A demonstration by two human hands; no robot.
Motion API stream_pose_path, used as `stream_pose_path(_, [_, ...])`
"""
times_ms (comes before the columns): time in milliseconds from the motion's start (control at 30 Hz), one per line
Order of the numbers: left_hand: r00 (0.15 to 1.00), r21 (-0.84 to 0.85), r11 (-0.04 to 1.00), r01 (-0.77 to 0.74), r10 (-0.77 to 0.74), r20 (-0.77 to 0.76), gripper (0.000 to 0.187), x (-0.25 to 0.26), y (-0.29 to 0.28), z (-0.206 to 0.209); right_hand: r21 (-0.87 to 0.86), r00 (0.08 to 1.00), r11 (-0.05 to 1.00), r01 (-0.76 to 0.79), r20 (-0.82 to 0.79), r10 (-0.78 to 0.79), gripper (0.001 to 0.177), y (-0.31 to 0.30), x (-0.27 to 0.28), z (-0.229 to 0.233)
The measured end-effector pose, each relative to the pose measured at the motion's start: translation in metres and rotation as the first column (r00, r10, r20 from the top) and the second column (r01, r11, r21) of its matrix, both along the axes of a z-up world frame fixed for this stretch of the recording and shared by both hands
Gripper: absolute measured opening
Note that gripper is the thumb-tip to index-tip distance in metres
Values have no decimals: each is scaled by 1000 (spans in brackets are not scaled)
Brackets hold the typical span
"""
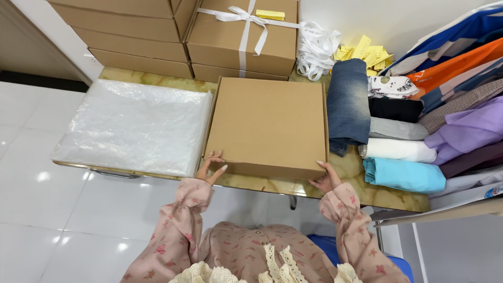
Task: Packing items into cardboard boxes, tying ribbons, and stacking them.
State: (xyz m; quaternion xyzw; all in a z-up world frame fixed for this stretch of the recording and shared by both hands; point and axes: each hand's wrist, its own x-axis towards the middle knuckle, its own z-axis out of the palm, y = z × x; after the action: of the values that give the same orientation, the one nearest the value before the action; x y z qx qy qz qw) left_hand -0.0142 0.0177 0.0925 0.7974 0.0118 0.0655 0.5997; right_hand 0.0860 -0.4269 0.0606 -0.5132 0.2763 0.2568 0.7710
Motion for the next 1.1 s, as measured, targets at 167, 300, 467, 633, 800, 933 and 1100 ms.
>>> stream_pose_path(167, [936, -357, 867, -349, 304, -178, 13, 25, 1, -39, 95, 977, 976, 198, 64, -205, 63, 36, -50, 31])
stream_pose_path(300, [871, -362, 793, -490, 458, -178, 9, 3, 25, 22, 181, 950, 945, 271, 108, -293, 56, 66, -80, 51])
stream_pose_path(467, [875, -741, 490, -459, 394, -282, 79, 6, 90, 45, 357, 896, 888, 291, 224, -384, 44, 114, -99, 67])
stream_pose_path(633, [953, -879, 370, -301, 158, -260, 56, -1, 155, 61, 406, 861, 886, 224, 344, -375, 45, 179, -104, 102])
stream_pose_path(800, [968, -886, 395, -242, 158, -194, 46, -12, 204, 97, 352, 837, 920, 171, 441, -324, 58, 228, -113, 131])
stream_pose_path(933, [967, -885, 400, -237, 181, -178, 45, -11, 232, 119, 345, 811, 930, 126, 505, -297, 61, 254, -107, 139])
stream_pose_path(1100, [968, -907, 375, -193, 225, -113, 45, 24, 275, 106, 349, 769, 935, 68, 578, -272, 64, 287, -72, 163])
